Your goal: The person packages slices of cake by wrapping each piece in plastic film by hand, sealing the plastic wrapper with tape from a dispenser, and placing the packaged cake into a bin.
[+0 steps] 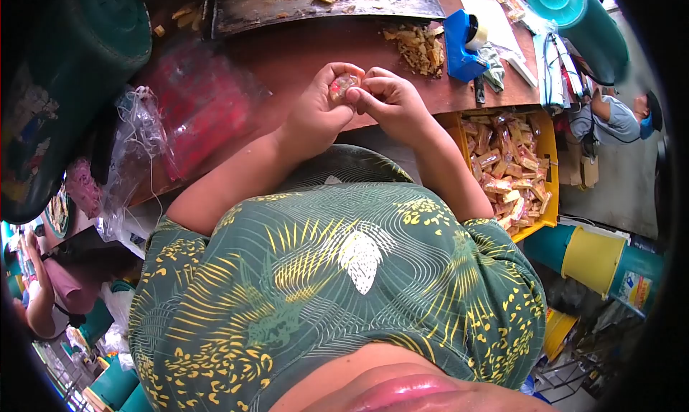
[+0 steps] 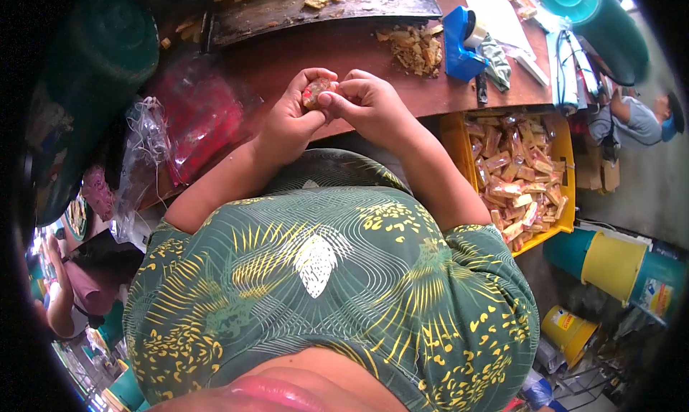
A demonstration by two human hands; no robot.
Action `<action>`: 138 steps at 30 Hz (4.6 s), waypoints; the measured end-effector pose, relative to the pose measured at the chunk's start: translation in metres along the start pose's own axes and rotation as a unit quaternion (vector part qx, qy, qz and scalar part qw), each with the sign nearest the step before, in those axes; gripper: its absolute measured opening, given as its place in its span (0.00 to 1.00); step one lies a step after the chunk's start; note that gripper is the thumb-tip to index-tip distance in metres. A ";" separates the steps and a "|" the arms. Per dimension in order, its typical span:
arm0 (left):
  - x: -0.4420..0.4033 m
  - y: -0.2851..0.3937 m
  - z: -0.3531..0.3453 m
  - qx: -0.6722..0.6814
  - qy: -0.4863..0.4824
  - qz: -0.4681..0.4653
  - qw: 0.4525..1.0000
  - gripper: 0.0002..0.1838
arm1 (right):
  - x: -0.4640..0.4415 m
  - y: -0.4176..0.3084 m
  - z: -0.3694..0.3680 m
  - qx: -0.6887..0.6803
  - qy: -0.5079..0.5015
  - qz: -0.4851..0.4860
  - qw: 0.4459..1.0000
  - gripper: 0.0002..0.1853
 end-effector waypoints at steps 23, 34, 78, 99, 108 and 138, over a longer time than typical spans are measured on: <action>0.071 0.231 0.044 -0.241 0.172 -0.611 0.734 0.48 | -0.034 -0.181 0.222 0.520 0.113 0.292 0.795 0.19; 0.162 0.328 -0.007 -0.320 0.074 -0.839 0.434 0.40 | -0.029 -0.204 0.242 0.615 0.015 0.318 0.721 0.17; -0.243 0.111 0.243 -0.612 0.309 -0.242 0.687 0.31 | 0.000 0.063 0.034 0.335 0.140 0.343 0.867 0.11; -0.013 0.092 0.036 -0.490 0.038 -0.620 0.611 0.16 | -0.015 -0.052 0.020 0.230 0.164 0.473 0.835 0.34; -0.024 0.103 0.071 -0.602 0.158 -0.492 0.609 0.27 | 0.000 -0.014 0.046 0.279 0.216 0.399 0.847 0.25; 0.009 0.051 0.189 -0.642 0.289 -0.182 0.686 0.21 | -0.033 0.129 0.070 -0.517 0.010 -0.145 0.844 0.21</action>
Point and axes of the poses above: each hand's wrist, its own x-axis away from the middle knuckle, its own z-axis out of the back of the hand, y = z × x, the point moved 5 cm from there along -x, towards the middle knuckle, and after that the axes turned 14 degrees about y, right-handed, at the moved point
